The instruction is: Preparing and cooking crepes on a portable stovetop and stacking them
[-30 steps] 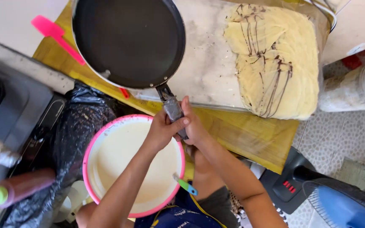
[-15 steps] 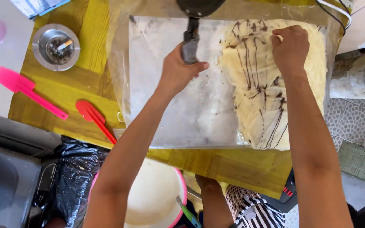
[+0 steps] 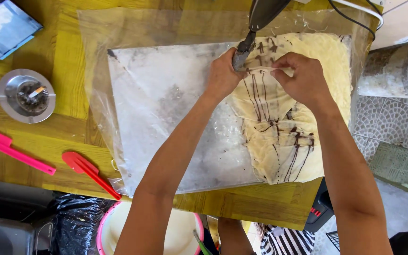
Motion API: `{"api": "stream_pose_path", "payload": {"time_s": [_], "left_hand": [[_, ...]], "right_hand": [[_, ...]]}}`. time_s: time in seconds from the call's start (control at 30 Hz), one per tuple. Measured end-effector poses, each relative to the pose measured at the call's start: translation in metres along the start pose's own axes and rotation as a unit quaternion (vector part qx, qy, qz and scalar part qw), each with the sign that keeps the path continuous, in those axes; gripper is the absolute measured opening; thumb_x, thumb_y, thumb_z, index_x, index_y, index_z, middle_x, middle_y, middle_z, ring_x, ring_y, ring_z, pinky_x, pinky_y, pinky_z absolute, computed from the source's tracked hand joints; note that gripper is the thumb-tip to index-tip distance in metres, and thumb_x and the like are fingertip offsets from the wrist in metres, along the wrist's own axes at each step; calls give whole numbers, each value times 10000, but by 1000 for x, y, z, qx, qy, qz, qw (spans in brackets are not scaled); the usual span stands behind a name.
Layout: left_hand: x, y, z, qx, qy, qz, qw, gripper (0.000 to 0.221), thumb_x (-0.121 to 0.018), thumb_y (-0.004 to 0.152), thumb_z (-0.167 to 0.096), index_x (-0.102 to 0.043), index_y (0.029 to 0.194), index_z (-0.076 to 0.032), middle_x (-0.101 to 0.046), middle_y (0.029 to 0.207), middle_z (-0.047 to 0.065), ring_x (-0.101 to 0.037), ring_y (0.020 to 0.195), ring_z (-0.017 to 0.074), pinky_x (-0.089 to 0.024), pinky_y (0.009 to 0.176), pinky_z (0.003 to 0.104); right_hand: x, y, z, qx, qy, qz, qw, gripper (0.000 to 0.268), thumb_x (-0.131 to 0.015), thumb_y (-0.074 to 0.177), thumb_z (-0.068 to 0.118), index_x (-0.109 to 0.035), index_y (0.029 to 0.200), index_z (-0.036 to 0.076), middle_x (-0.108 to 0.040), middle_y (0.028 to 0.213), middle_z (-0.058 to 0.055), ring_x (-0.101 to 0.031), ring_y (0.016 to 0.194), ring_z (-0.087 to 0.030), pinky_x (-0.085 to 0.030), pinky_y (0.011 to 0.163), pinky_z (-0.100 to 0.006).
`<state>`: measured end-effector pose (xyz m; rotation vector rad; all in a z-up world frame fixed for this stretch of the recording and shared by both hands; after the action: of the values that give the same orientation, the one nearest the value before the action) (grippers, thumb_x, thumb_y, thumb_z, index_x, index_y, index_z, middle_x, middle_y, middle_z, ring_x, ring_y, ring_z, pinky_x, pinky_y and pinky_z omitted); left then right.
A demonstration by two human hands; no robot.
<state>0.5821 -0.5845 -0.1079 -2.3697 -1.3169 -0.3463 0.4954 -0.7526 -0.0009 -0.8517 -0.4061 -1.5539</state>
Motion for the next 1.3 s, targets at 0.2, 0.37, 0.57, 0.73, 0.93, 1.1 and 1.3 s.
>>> {"api": "stream_pose_path", "payload": {"time_s": [0.2,0.37,0.57,0.73,0.93,1.1,1.3], "left_hand": [[-1,-25,-25,-72,-63,104,990,342,-825,757,-77,-636,1041,-50,-760,852,82,-670,595,161,-571,546,275],[57,-98,-119,74,-112,212,968,418,-818,737,-65,-671,1128,-84,-792,918,23,-746,812,168,-577,795,312],[58,-81,-141,68,-97,204,972,363,-810,768,-48,-664,1099,-80,-773,853,6,-726,767,145,-564,766,286],[8,-14,-62,44,40,123,991,451,-863,691,-279,-632,1056,-152,-760,897,107,-723,972,423,-538,795,505],[-12,-17,-28,86,-17,54,995,417,-860,758,-147,-653,1108,-55,-725,856,37,-625,715,187,-504,702,305],[1,-75,-51,57,-210,49,975,433,-840,790,-63,-659,1183,-40,-771,1123,40,-749,985,172,-610,895,317],[54,-191,-21,246,-277,26,929,249,-849,798,-86,-687,980,-34,-743,893,41,-603,671,114,-513,620,253]], "right_hand": [[14,-45,-3,-86,31,-1,996,103,-748,1021,49,-734,1102,-12,-691,775,-91,-545,568,-136,-386,487,-237],[51,-129,26,-150,100,-3,984,129,-755,920,36,-750,1045,8,-755,819,-91,-637,629,-141,-472,553,-237],[59,-115,-4,-201,240,-25,949,178,-751,899,-57,-716,1073,-66,-742,853,-133,-670,712,-150,-511,644,-215],[21,-39,-77,-173,146,-45,973,221,-806,915,57,-770,1129,96,-744,918,-114,-668,751,-135,-535,633,-267],[22,-39,-76,-194,170,-103,961,338,-686,956,-43,-677,1285,32,-703,983,-55,-557,724,-92,-479,673,-225],[41,-76,-35,-54,43,-199,978,320,-664,955,-175,-666,1262,-87,-643,1209,-207,-658,1030,-294,-568,860,-361],[13,-143,44,3,-199,-195,960,224,-737,988,-65,-759,1210,-48,-612,1367,-202,-587,1249,-363,-518,1038,-441]]}}
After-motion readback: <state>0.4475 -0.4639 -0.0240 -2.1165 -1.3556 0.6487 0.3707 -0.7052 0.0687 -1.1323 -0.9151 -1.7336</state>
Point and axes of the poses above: each hand's wrist, its own y-axis towards the middle knuckle, its own x-axis out of the back of the hand, z = x × y, the point moved 8 cm from there along y, towards the middle knuckle
